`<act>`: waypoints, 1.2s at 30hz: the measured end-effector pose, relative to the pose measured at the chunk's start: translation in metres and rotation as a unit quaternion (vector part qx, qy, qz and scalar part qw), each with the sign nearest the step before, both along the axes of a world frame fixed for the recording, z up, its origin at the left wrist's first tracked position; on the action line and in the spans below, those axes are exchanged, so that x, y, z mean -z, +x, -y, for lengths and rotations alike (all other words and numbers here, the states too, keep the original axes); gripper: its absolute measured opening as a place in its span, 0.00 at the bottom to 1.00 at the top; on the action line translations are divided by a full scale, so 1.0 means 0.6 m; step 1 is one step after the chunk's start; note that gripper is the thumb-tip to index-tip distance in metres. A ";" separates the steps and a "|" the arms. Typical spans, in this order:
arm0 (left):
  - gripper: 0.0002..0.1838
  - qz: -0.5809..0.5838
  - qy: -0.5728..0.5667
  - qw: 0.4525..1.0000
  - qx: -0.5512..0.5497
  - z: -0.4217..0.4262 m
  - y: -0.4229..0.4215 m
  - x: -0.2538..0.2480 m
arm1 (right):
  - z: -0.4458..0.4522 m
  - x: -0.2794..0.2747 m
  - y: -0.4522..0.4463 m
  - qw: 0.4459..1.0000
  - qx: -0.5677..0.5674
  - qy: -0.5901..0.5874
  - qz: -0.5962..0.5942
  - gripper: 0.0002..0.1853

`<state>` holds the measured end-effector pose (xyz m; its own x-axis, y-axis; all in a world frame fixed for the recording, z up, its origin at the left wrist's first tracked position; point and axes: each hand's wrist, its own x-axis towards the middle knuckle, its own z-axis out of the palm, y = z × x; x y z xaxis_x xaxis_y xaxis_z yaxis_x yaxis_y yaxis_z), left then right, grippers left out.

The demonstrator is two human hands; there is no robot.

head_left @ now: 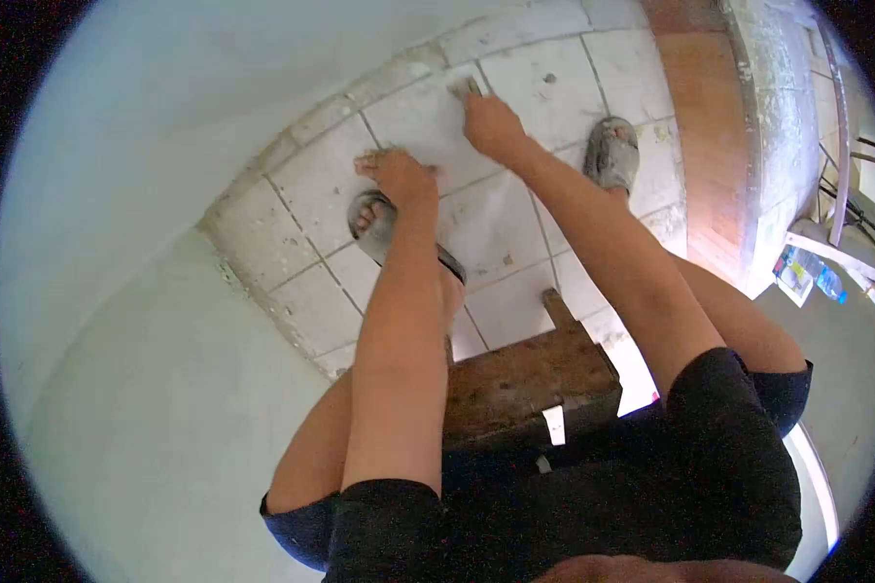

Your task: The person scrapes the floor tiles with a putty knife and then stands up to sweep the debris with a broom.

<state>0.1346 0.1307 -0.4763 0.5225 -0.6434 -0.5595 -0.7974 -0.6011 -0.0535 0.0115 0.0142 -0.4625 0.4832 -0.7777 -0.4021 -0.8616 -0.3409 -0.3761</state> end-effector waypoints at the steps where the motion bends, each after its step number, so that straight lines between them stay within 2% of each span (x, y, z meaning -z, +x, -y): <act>1: 0.58 0.020 0.017 1.000 -0.012 0.004 -0.002 -0.016 | -0.022 -0.021 -0.001 1.000 0.004 0.014 -0.001 0.13; 2: 0.57 0.031 0.042 0.998 -0.023 -0.003 -0.014 -0.024 | -0.041 -0.032 -0.014 0.999 0.008 0.035 -0.011 0.13; 3: 0.57 0.029 0.043 0.998 -0.023 -0.005 -0.016 -0.017 | -0.034 -0.006 -0.015 0.999 0.021 0.004 0.041 0.12; 4: 0.57 0.032 0.032 0.999 -0.027 -0.005 -0.016 -0.011 | -0.011 0.020 -0.011 0.999 0.023 0.007 0.042 0.12; 6: 0.56 0.034 0.030 0.999 -0.029 -0.025 -0.013 0.007 | 0.015 0.034 0.006 0.999 -0.045 -0.004 -0.009 0.13; 8: 0.56 0.027 0.000 0.999 0.017 -0.022 -0.013 0.015 | 0.005 0.008 -0.001 1.000 -0.012 -0.003 0.000 0.13; 10: 0.57 0.033 0.015 0.999 0.003 0.001 -0.002 -0.014 | -0.048 -0.034 -0.003 0.998 0.034 0.049 -0.019 0.13; 12: 0.57 0.026 0.045 0.999 -0.007 -0.001 -0.014 -0.027 | -0.020 -0.006 -0.005 0.996 0.060 0.059 -0.030 0.13; 14: 0.58 0.032 0.034 0.999 -0.003 -0.008 -0.016 -0.028 | 0.021 0.002 -0.004 1.000 0.010 0.006 0.025 0.14; 15: 0.58 0.032 0.039 0.999 -0.004 -0.020 -0.014 -0.015 | 0.031 -0.023 0.001 0.999 -0.028 0.036 -0.003 0.14; 18: 0.59 0.049 0.010 0.999 0.006 -0.006 -0.005 0.002 | 0.006 0.002 -0.023 0.999 -0.021 0.007 0.036 0.13; 22: 0.60 0.046 0.029 0.998 0.006 -0.005 -0.011 -0.003 | 0.036 0.000 -0.014 1.000 -0.010 0.014 0.009 0.11; 25: 0.60 0.036 0.030 0.999 0.005 -0.014 -0.022 -0.016 | 0.033 -0.007 -0.025 0.997 -0.062 -0.004 0.052 0.11; 27: 0.60 0.022 0.026 0.999 0.000 -0.012 -0.013 -0.017 | -0.023 -0.005 -0.055 0.998 -0.044 0.031 0.013 0.12; 30: 0.60 0.039 0.034 0.999 -0.003 -0.009 -0.011 -0.002 | -0.038 -0.013 -0.066 0.998 -0.062 0.012 0.024 0.11; 34: 0.60 0.044 0.026 0.999 -0.001 -0.018 -0.011 0.004 | 0.024 0.028 -0.004 0.996 -0.086 0.021 -0.014 0.13; 36: 0.60 0.052 0.019 0.998 -0.002 -0.014 -0.020 -0.010 | 0.002 -0.007 0.011 1.000 0.005 0.013 -0.014 0.15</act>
